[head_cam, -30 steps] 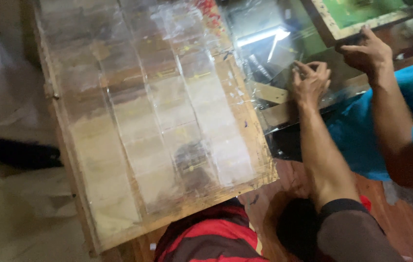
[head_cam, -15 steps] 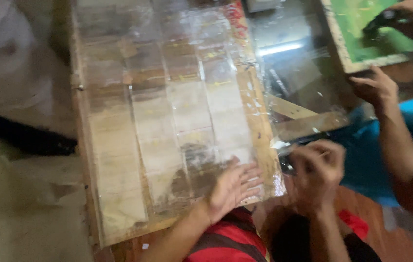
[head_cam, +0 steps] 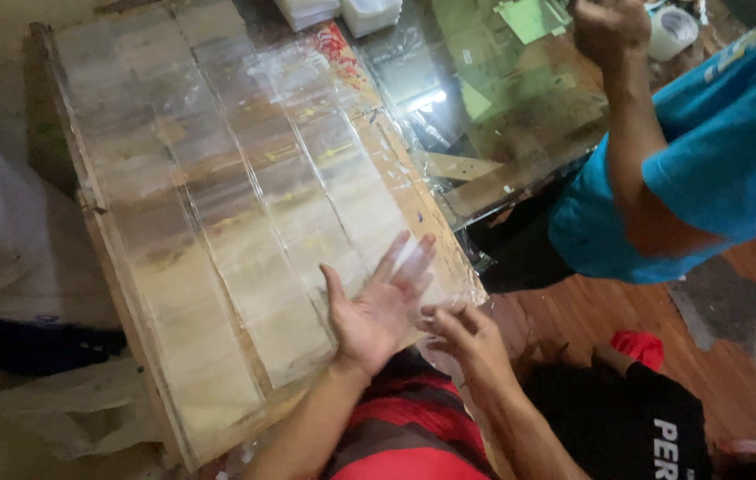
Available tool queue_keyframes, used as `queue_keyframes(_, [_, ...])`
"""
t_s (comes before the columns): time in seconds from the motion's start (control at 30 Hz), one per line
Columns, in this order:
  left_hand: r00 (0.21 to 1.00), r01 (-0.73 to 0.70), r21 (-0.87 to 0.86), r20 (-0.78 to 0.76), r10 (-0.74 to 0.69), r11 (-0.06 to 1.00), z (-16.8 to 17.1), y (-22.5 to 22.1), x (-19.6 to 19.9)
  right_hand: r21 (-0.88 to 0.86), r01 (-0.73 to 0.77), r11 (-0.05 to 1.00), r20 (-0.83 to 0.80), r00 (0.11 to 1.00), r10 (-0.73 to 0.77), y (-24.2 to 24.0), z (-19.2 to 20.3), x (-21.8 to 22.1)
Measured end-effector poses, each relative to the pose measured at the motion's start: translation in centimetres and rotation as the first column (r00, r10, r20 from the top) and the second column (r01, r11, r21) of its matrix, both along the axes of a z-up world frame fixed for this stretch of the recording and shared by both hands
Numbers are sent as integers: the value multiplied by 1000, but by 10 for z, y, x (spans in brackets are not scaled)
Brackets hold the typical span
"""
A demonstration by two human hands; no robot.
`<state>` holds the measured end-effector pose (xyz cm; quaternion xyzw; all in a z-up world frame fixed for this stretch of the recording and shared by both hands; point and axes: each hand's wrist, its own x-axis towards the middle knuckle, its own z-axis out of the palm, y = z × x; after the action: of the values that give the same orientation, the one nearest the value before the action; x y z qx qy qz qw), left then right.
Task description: Separating and arranging thin plastic card sleeves on a production board.
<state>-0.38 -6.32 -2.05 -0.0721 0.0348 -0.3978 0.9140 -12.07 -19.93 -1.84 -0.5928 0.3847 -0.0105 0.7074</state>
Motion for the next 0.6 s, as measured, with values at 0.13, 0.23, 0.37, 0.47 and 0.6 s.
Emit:
queue_keyframes(0.13, [866,-12,629,395,-306,777,-7,37,30,-67,-6,998,195,981,19,-28,-22,5])
queue_keyframes(0.23, [759,-217,890,412,-504,400,-16,48,33,-146,-68,987,233,967,101,-41,-29,4])
queue_keyframes(0.37, [781,-422,875,485,-393,239,-48,47,15,-167,-132,977,201,966,165,-47,-34,11])
queue_keyframes(0.47, [844,-427,868,483,-233,252,-67,45,-14,-221,-132,966,190,966,175,-37,-23,22])
queue_keyframes(0.6, [928,-335,891,369,-58,306,-48,48,-51,-345,-226,911,190,934,303,-37,-8,70])
